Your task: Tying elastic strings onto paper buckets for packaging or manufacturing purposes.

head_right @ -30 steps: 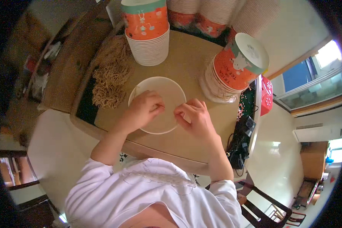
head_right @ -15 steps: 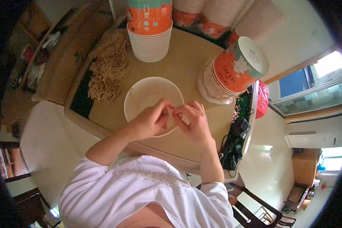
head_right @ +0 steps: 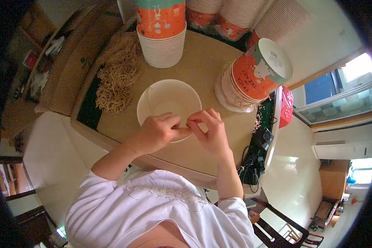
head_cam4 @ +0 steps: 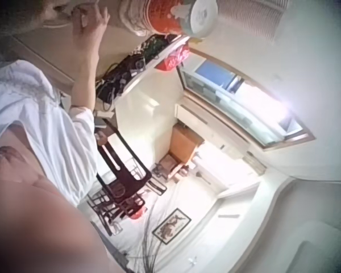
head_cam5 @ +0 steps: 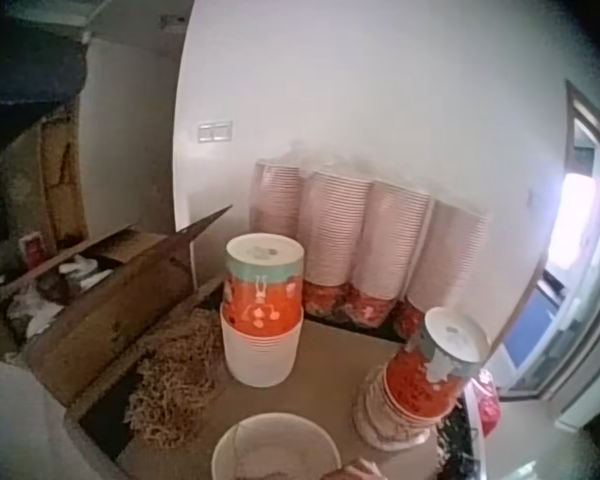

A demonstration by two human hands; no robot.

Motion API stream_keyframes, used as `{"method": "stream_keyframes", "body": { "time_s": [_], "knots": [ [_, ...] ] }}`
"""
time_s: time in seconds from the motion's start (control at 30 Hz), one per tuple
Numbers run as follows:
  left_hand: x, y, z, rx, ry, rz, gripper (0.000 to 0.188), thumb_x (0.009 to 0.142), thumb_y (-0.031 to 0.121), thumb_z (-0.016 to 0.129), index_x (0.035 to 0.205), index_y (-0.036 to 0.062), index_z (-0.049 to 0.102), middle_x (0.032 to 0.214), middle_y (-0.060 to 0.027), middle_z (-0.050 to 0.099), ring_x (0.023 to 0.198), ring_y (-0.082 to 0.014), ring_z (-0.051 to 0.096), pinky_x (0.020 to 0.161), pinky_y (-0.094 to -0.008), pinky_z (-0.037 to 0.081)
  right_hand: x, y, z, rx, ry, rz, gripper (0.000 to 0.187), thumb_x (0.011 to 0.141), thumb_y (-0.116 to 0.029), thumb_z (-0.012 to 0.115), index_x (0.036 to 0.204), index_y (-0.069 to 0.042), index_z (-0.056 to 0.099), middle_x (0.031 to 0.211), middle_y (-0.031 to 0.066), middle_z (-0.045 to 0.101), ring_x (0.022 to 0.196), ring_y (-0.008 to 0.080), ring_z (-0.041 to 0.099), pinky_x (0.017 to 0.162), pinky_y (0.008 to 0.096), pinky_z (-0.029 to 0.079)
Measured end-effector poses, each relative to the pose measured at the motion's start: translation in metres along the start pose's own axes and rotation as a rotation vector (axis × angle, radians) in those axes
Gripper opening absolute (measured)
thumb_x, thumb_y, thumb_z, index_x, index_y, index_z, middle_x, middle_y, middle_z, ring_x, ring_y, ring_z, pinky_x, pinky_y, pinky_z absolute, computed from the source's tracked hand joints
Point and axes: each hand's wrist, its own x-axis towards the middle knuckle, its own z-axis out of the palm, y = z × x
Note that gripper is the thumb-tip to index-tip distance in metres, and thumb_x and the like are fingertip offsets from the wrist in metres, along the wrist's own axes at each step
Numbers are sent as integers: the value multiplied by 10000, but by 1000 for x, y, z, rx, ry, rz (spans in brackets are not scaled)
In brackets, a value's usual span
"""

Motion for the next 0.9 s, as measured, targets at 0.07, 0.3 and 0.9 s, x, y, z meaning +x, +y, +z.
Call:
{"method": "stream_keyframes", "body": {
  "time_s": [0.07,0.3,0.9],
  "knots": [
    [3,2,3,178,58,54,129,784,187,658,903,142,678,808,-14,532,757,-159,593,616,-300,532,-2,1,2,103,20,124,56,790,-47,675,839,-56,650,813,35,666,803,210,586,798,334,422],
    [4,-1,6,-253,74,-201,108,796,118,697,825,54,615,833,-58,543,706,-223,595,593,-346,505,-7,-2,13,150,61,133,91,776,-16,681,855,-34,641,818,57,663,818,214,587,757,325,463],
    [8,-36,4,-1357,-352,-982,165,909,203,611,901,45,657,737,11,589,631,-56,525,543,-201,408,-28,-11,71,98,579,-26,124,757,40,685,855,-30,653,897,111,665,832,239,611,768,334,458]
  ]
}}
